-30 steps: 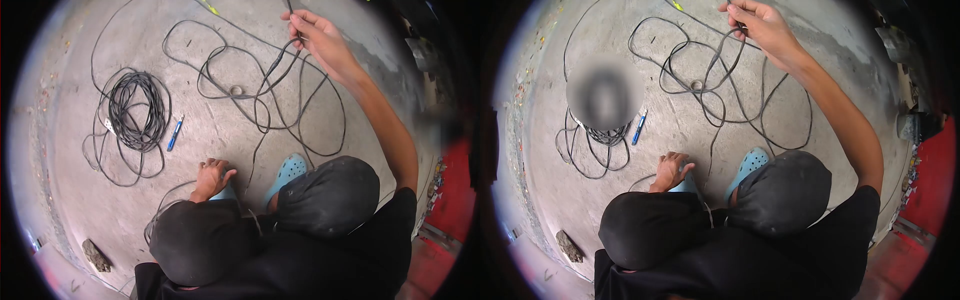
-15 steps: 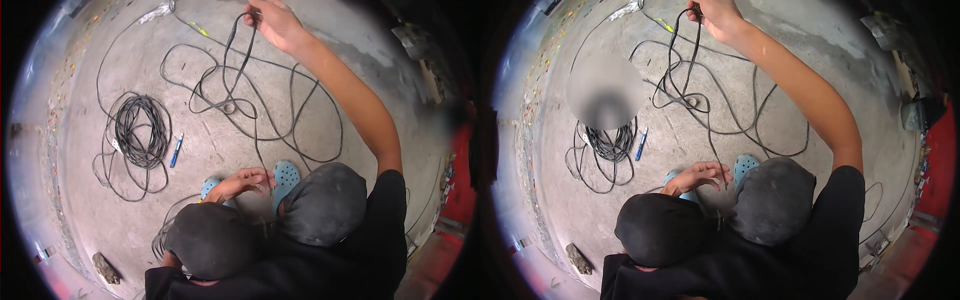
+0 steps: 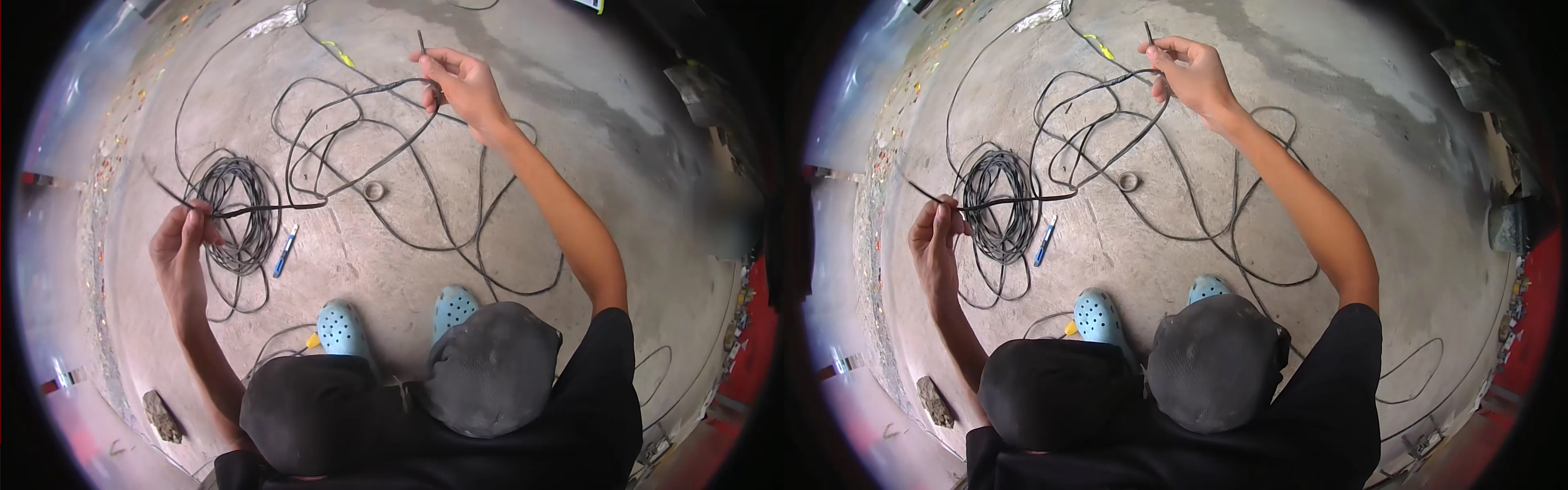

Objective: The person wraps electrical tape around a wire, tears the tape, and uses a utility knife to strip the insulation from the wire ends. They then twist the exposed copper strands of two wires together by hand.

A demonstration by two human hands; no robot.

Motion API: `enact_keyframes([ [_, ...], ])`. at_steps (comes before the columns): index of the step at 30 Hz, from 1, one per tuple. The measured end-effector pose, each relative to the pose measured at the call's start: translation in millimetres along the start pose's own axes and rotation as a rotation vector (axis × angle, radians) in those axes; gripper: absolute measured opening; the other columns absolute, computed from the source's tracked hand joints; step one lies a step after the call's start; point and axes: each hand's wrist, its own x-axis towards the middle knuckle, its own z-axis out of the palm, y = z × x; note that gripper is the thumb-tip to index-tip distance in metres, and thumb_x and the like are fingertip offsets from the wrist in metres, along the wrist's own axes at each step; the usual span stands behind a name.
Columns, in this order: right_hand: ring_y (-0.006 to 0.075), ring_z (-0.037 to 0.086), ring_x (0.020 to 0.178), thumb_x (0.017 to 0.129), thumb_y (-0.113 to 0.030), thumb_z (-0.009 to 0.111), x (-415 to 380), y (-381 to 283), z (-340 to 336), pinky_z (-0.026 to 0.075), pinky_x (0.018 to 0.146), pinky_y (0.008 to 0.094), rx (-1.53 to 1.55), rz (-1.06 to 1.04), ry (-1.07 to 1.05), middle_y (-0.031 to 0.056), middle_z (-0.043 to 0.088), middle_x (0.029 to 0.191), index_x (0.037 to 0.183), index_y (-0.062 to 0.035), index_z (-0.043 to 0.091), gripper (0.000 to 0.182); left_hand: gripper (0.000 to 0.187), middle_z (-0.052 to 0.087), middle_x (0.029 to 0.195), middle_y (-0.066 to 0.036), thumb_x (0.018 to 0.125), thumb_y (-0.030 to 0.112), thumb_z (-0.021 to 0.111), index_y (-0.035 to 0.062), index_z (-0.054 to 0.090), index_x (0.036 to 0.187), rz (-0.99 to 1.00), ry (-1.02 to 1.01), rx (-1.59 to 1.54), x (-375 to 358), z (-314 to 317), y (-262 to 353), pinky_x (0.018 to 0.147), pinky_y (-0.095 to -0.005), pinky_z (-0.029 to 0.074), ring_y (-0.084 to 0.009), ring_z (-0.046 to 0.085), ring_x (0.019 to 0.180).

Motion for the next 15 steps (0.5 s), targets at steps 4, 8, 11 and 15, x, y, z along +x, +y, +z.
enact_keyframes([
  [4,0.0081,0.060,0.058,0.102,-0.026,0.065,-23,0,22,0.050,0.050,0.0238,-0.044,-0.072,-0.061,-0.0003,0.057,0.078,0.115,0.0047,0.069,0.033,0.016,0.065,0.104,-0.008,0.102,0.011,0.059,-0.0040,0.065,0.105,0.175,-0.008,0.186,28,62,53,0.083,-0.0282,0.049,-0.0130,0.059,0.091],
  [8,0.0072,0.062,0.054,0.099,-0.021,0.070,-57,-5,43,0.046,0.044,0.0224,-0.047,-0.091,-0.069,0.0022,0.062,0.074,0.109,0.0024,0.072,0.026,0.022,0.050,0.080,0.004,0.106,0.016,0.053,-0.0035,0.062,0.113,0.000,-0.136,-0.176,53,115,40,0.060,-0.0207,0.035,-0.0041,0.043,0.066],
  [11,0.0068,0.062,0.053,0.096,-0.015,0.072,-77,-3,58,0.044,0.044,0.0224,-0.007,-0.105,-0.032,0.0037,0.066,0.076,0.105,0.0018,0.073,0.019,0.028,0.041,0.073,0.008,0.107,0.018,0.054,-0.0053,0.065,0.115,-0.056,-0.178,-0.216,54,149,28,0.053,-0.0202,0.023,-0.0008,0.029,0.060],
  [15,0.0057,0.064,0.061,0.096,-0.011,0.071,-90,2,63,0.044,0.048,0.0203,0.049,-0.091,0.028,0.0040,0.068,0.085,0.104,0.0021,0.073,0.015,0.025,0.050,0.073,0.005,0.106,0.017,0.055,-0.0035,0.065,0.118,-0.085,-0.224,-0.239,46,163,16,0.051,-0.0197,0.025,-0.0015,0.035,0.059],
])
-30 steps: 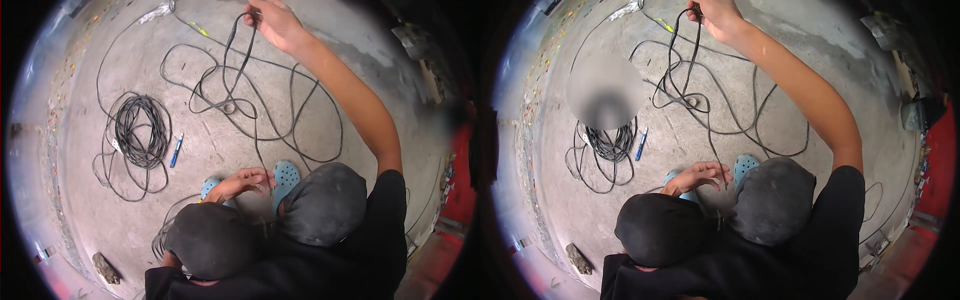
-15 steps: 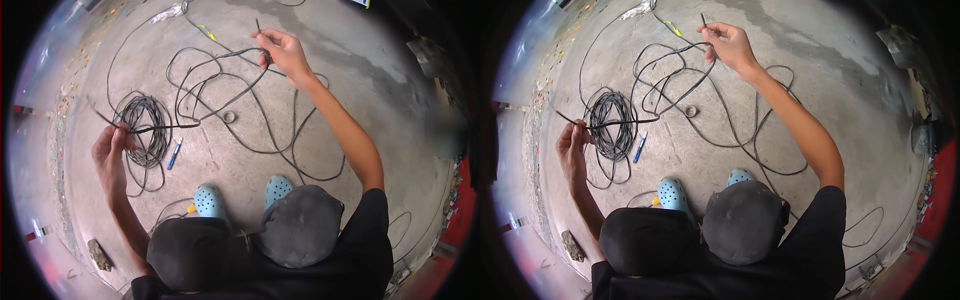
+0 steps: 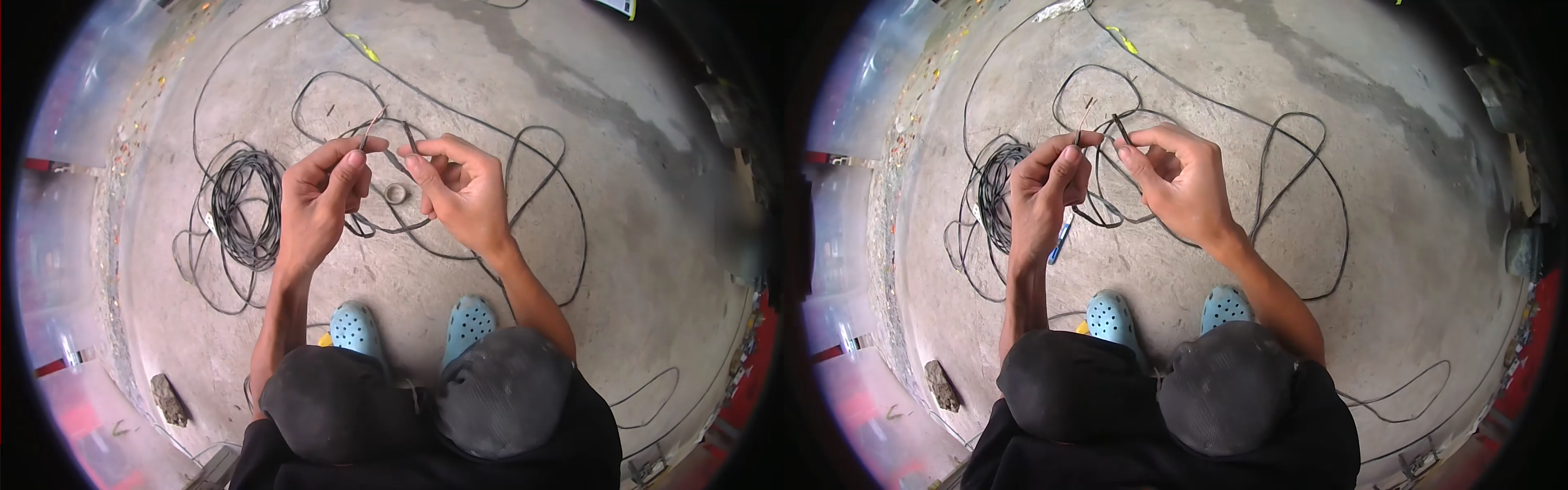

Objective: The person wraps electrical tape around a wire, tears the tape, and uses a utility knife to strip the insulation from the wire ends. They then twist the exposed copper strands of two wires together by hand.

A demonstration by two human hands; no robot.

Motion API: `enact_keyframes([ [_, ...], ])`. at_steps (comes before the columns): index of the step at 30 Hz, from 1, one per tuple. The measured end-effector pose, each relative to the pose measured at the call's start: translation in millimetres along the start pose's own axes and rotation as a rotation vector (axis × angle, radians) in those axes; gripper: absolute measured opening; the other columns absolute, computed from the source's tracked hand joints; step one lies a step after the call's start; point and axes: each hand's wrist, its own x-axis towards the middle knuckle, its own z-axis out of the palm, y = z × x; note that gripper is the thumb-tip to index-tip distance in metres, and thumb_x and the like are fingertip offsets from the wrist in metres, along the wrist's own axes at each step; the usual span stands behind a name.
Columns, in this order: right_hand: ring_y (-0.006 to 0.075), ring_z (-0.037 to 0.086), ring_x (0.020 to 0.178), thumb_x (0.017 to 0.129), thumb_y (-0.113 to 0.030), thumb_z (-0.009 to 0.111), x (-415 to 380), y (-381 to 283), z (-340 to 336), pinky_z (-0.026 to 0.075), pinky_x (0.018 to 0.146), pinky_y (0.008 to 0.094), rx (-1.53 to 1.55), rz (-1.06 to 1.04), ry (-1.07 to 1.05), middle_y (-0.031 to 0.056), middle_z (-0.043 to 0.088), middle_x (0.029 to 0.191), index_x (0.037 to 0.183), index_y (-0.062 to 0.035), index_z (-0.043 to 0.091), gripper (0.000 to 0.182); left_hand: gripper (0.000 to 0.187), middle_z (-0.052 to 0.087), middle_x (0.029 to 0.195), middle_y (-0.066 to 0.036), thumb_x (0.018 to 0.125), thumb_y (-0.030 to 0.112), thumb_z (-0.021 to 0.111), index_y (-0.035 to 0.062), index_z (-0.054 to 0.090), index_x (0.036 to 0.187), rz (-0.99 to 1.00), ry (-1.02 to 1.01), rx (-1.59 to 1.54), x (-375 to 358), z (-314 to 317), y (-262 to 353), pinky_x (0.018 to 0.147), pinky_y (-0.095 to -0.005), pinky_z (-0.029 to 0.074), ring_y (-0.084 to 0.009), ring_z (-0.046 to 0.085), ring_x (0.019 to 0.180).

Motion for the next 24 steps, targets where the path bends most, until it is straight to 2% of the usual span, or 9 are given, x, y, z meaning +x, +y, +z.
enact_keyframes([
  [2,0.0048,0.062,0.063,0.096,-0.010,0.071,-1,9,2,0.043,0.050,0.0198,0.009,-0.069,0.066,0.0044,0.067,0.088,0.103,0.0017,0.073,0.014,0.022,0.053,0.074,0.004,0.105,0.015,0.057,-0.0020,0.062,0.118,-0.017,0.044,-0.009,-2,6,0,0.050,-0.0191,0.025,-0.0014,0.037,0.058],
  [8,0.0061,0.053,0.061,0.094,-0.009,0.072,-4,21,5,0.040,0.050,0.0222,-0.158,-0.186,0.070,0.0041,0.063,0.085,0.102,0.0009,0.074,0.013,0.018,0.055,0.074,0.003,0.102,0.013,0.062,0.0014,0.058,0.115,-0.034,0.097,-0.098,-4,6,-8,0.049,-0.0183,0.025,-0.0004,0.039,0.057],
  [12,0.0084,0.058,0.064,0.091,-0.005,0.074,-12,16,12,0.043,0.052,0.0232,-0.182,-0.190,0.067,0.0056,0.062,0.085,0.099,0.0018,0.074,0.011,0.018,0.055,0.080,0.003,0.099,0.012,0.066,0.0013,0.061,0.112,-0.049,0.107,-0.053,-7,2,-12,0.048,-0.0192,0.025,0.0001,0.038,0.057],
  [18,0.0129,0.062,0.064,0.086,0.002,0.075,-19,10,22,0.048,0.053,0.0274,-0.253,-0.280,0.095,0.0072,0.062,0.083,0.097,0.0022,0.074,0.011,0.022,0.055,0.089,0.005,0.089,0.001,0.075,-0.0006,0.065,0.109,0.072,0.046,0.032,-10,4,-15,0.056,-0.0174,0.032,-0.0013,0.043,0.064],
  [19,0.0136,0.062,0.063,0.086,0.003,0.076,-20,9,24,0.048,0.052,0.0278,-0.269,-0.292,0.092,0.0074,0.061,0.083,0.097,0.0021,0.074,0.011,0.019,0.057,0.089,0.005,0.089,-0.001,0.076,-0.0013,0.067,0.106,0.070,0.081,0.044,-11,6,-14,0.062,-0.0170,0.036,-0.0021,0.047,0.070],
  [22,0.0149,0.062,0.062,0.085,0.003,0.076,-22,8,28,0.048,0.052,0.0280,-0.299,-0.295,0.076,0.0078,0.061,0.082,0.096,0.0021,0.073,0.011,0.013,0.060,0.090,0.002,0.092,0.001,0.073,-0.0026,0.068,0.103,0.052,0.139,0.026,-16,6,-12,0.061,-0.0173,0.036,-0.0017,0.049,0.072],
  [24,0.0149,0.062,0.062,0.085,0.003,0.076,-24,7,31,0.048,0.051,0.0280,-0.309,-0.291,0.067,0.0077,0.061,0.082,0.096,0.0021,0.073,0.011,0.009,0.062,0.085,0.002,0.096,0.003,0.070,-0.0040,0.071,0.101,0.135,0.203,0.071,-17,9,-14,0.057,-0.0170,0.033,-0.0004,0.047,0.068],
])
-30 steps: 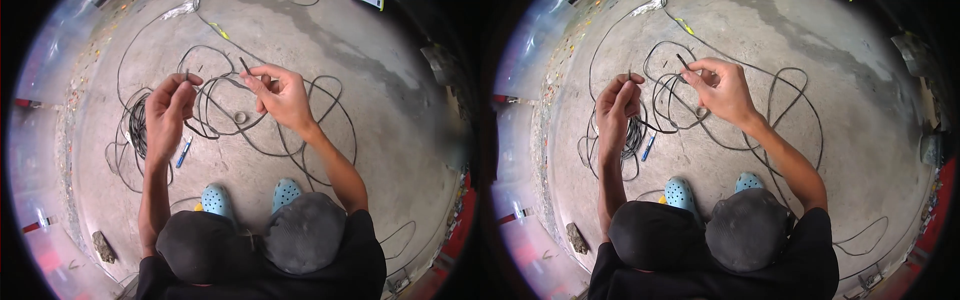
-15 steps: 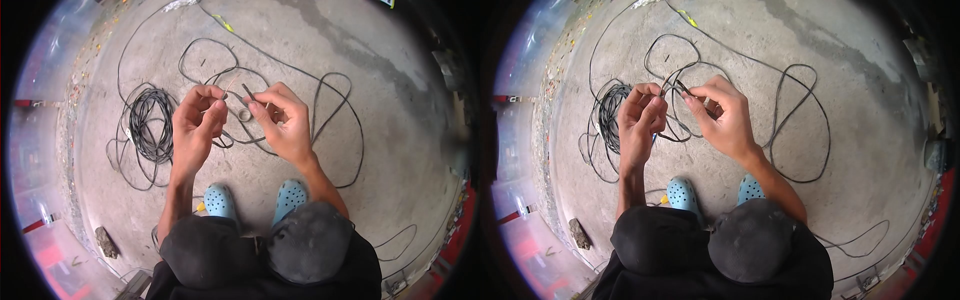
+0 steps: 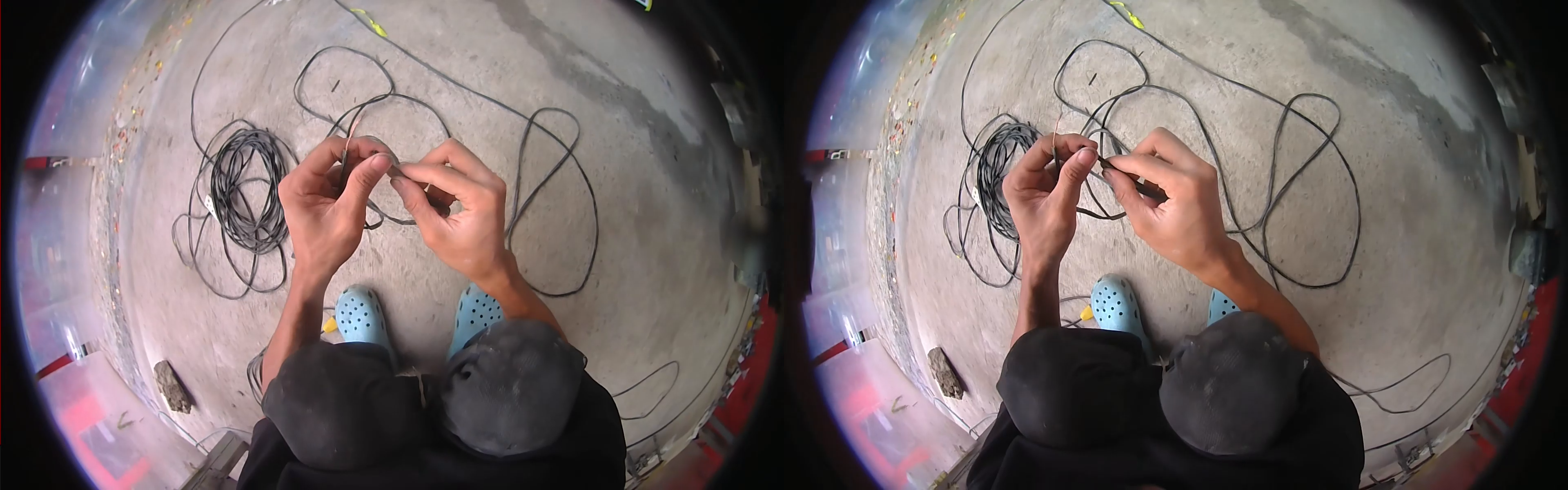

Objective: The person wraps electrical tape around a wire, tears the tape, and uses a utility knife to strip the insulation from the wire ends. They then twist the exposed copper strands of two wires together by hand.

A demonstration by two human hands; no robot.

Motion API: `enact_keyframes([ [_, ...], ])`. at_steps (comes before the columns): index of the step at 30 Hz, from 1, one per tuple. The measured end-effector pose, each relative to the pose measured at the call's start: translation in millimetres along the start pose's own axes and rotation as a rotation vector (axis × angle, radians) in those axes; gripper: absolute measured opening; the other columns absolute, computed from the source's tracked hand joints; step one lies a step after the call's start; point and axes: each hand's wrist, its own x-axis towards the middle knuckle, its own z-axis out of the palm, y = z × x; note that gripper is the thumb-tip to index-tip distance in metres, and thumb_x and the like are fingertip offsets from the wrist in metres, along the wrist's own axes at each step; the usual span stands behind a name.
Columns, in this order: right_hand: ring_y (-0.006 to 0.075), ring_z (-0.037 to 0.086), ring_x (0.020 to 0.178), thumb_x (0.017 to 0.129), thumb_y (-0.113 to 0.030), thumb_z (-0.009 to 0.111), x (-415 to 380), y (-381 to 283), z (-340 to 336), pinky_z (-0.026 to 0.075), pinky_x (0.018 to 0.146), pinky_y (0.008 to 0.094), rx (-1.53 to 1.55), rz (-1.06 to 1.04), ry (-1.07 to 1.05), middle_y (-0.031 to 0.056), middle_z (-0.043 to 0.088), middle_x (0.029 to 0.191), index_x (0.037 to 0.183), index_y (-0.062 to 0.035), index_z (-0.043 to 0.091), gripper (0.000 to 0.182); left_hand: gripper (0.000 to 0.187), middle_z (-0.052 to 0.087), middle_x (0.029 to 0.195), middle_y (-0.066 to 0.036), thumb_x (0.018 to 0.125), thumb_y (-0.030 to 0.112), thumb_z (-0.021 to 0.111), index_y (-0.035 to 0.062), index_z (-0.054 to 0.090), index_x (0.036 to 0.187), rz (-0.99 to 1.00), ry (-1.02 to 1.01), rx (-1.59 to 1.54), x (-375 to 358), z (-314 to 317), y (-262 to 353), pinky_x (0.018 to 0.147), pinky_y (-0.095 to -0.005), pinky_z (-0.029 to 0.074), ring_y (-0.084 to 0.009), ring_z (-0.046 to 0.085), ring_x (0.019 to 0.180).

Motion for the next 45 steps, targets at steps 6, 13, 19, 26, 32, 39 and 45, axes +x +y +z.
enact_keyframes([
  [6,0.0117,0.062,0.061,0.085,0.002,0.076,-5,0,5,0.046,0.050,0.0262,0.052,0.055,0.009,0.0067,0.062,0.082,0.095,0.0021,0.074,0.011,0.022,0.053,0.069,0.006,0.103,0.015,0.063,-0.0046,0.073,0.103,0.006,-0.026,0.170,-2,-12,-5,0.050,-0.0183,0.027,0.0003,0.039,0.059],
  [13,0.0087,0.060,0.060,0.087,0.000,0.075,-10,9,2,0.043,0.048,0.0237,0.072,0.120,0.053,0.0067,0.064,0.082,0.096,0.0016,0.074,0.009,0.016,0.055,0.090,0.000,0.103,0.012,0.059,0.0036,0.058,0.116,-0.129,-0.128,-0.171,-6,-13,-2,0.054,-0.0197,0.031,-0.0023,0.039,0.063],
  [19,0.0074,0.059,0.061,0.089,-0.001,0.073,-11,6,-4,0.044,0.048,0.0234,0.096,0.180,0.052,0.0067,0.064,0.083,0.104,0.0005,0.072,0.016,0.012,0.058,0.091,-0.003,0.102,0.009,0.060,0.0064,0.054,0.112,-0.086,-0.090,-0.323,-4,-16,-17,0.059,-0.0210,0.037,-0.0048,0.042,0.066],
  [26,0.0064,0.059,0.063,0.091,-0.004,0.073,-17,23,-6,0.045,0.050,0.0219,0.191,0.189,0.023,0.0064,0.065,0.085,0.109,0.0011,0.071,0.019,0.015,0.064,0.085,-0.002,0.098,0.009,0.067,0.0019,0.061,0.110,-0.143,-0.184,-0.182,-8,-11,-21,0.056,-0.0205,0.038,-0.0049,0.050,0.065],
  [32,0.0059,0.060,0.064,0.094,-0.009,0.073,-17,12,-12,0.047,0.052,0.0220,0.415,0.495,-0.167,0.0040,0.065,0.086,0.111,0.0024,0.070,0.020,0.013,0.056,0.078,0.005,0.099,0.011,0.068,0.0007,0.066,0.107,-0.168,-0.157,-0.018,-9,-3,-18,0.054,-0.0195,0.030,-0.0009,0.040,0.062],
  [39,0.0049,0.057,0.065,0.098,-0.016,0.070,-21,31,-17,0.048,0.055,0.0208,0.549,0.579,-0.237,0.0009,0.066,0.082,0.118,0.0000,0.070,0.026,0.026,0.051,0.074,0.007,0.105,0.019,0.058,-0.0035,0.068,0.114,-0.239,-0.089,0.017,-5,-24,-18,0.057,-0.0220,0.031,-0.0021,0.037,0.062],
  [45,0.0043,0.056,0.066,0.099,-0.020,0.069,-19,32,-26,0.046,0.057,0.0184,0.397,0.597,-0.182,0.0012,0.067,0.083,0.117,-0.0008,0.073,0.026,0.037,0.063,0.086,-0.001,0.110,0.024,0.048,-0.0051,0.066,0.124,-0.073,-0.134,0.008,2,-22,-32,0.075,-0.0223,0.042,-0.0076,0.052,0.076],
])
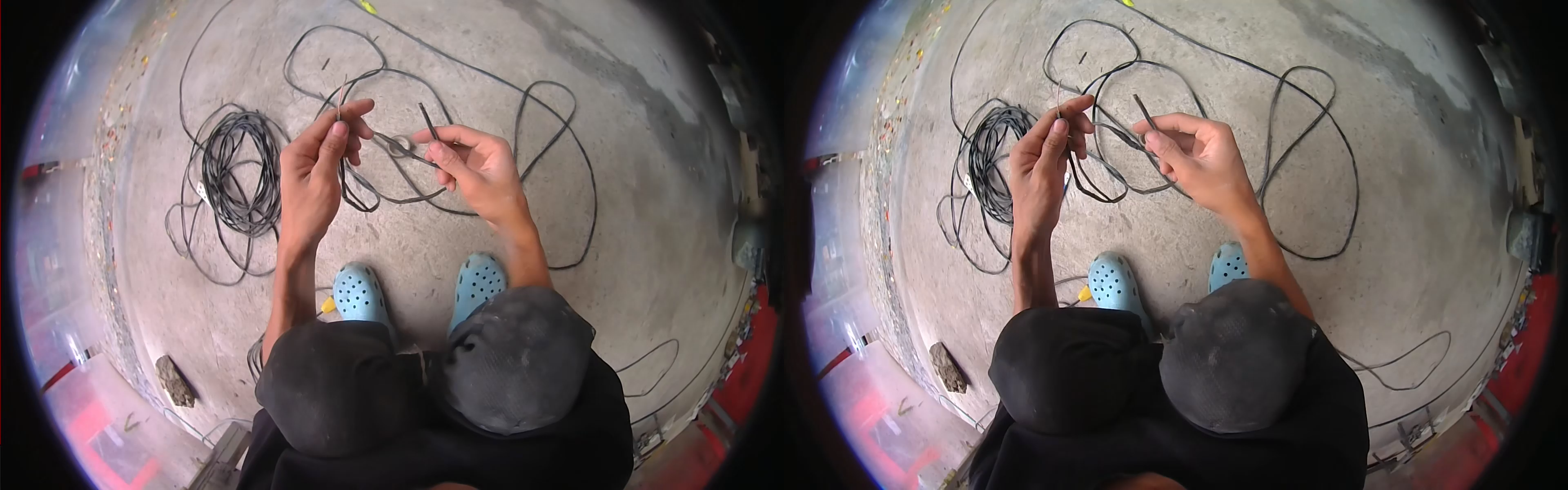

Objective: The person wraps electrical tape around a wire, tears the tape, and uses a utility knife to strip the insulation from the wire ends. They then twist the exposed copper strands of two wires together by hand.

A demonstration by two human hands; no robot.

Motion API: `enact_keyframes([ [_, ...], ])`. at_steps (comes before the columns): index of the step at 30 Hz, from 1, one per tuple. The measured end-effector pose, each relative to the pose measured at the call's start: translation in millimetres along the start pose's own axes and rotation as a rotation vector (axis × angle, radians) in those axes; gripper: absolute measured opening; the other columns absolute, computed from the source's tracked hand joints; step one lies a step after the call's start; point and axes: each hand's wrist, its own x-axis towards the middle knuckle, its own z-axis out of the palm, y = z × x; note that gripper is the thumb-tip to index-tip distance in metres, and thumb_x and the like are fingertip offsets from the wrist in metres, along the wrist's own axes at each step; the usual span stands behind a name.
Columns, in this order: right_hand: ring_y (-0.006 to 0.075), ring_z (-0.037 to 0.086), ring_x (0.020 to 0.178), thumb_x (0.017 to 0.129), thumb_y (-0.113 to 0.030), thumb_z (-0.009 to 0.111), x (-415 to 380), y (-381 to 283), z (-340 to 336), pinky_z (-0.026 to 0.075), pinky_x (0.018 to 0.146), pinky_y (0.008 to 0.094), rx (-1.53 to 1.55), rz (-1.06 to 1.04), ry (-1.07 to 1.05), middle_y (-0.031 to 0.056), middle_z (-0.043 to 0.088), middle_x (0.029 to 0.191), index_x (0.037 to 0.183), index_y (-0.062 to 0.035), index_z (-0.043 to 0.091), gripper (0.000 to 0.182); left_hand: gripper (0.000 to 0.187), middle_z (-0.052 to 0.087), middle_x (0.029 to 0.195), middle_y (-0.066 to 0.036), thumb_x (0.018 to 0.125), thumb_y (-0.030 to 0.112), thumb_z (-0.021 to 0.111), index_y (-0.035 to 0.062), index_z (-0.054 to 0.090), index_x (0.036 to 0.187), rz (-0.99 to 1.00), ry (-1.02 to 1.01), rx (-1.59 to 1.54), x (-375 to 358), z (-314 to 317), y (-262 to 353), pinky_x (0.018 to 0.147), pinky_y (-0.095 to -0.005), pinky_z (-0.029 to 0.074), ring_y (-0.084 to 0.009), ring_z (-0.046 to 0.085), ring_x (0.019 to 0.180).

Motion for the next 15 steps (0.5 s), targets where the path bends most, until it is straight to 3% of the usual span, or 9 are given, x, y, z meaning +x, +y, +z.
enact_keyframes([
  [4,0.0042,0.056,0.067,0.100,-0.021,0.068,0,-6,-7,0.045,0.058,0.0182,0.014,0.015,0.062,0.0005,0.068,0.083,0.116,-0.0024,0.074,0.025,0.037,0.073,0.096,-0.010,0.111,0.025,0.045,-0.0027,0.061,0.130,0.084,0.033,0.149,6,-13,-14,0.080,-0.0235,0.051,-0.0141,0.069,0.089],
  [7,0.0046,0.056,0.067,0.100,-0.022,0.068,1,-2,-25,0.046,0.060,0.0192,-0.015,-0.040,0.109,0.0009,0.068,0.085,0.115,-0.0030,0.074,0.025,0.034,0.073,0.093,-0.013,0.111,0.025,0.044,-0.0015,0.057,0.128,-0.051,0.121,-0.046,1,-22,-13,0.067,-0.0245,0.054,-0.0127,0.067,0.073],
  [9,0.0051,0.056,0.068,0.100,-0.022,0.068,0,-4,-39,0.047,0.062,0.0201,-0.008,-0.092,0.155,0.0014,0.068,0.086,0.115,-0.0029,0.074,0.025,0.025,0.071,0.088,-0.014,0.111,0.024,0.044,0.0018,0.056,0.114,-0.056,0.180,-0.074,1,-34,-12,0.047,-0.0237,0.046,-0.0098,0.054,0.052],
  [13,0.0074,0.055,0.070,0.101,-0.024,0.067,0,-14,-62,0.046,0.063,0.0221,0.011,-0.208,0.251,0.0025,0.067,0.086,0.115,-0.0019,0.074,0.027,0.023,0.068,0.079,-0.008,0.108,0.021,0.054,-0.0003,0.062,0.108,-0.016,0.210,-0.005,0,-69,19,0.043,-0.0205,0.030,-0.0033,0.041,0.048],
  [15,0.0079,0.055,0.070,0.101,-0.024,0.067,1,-21,-69,0.045,0.062,0.0224,0.041,-0.229,0.274,0.0024,0.066,0.085,0.115,-0.0015,0.073,0.028,0.024,0.064,0.076,-0.002,0.104,0.020,0.063,-0.0032,0.070,0.107,0.061,0.308,0.190,14,-79,50,0.045,-0.0193,0.026,0.0000,0.038,0.050],
])
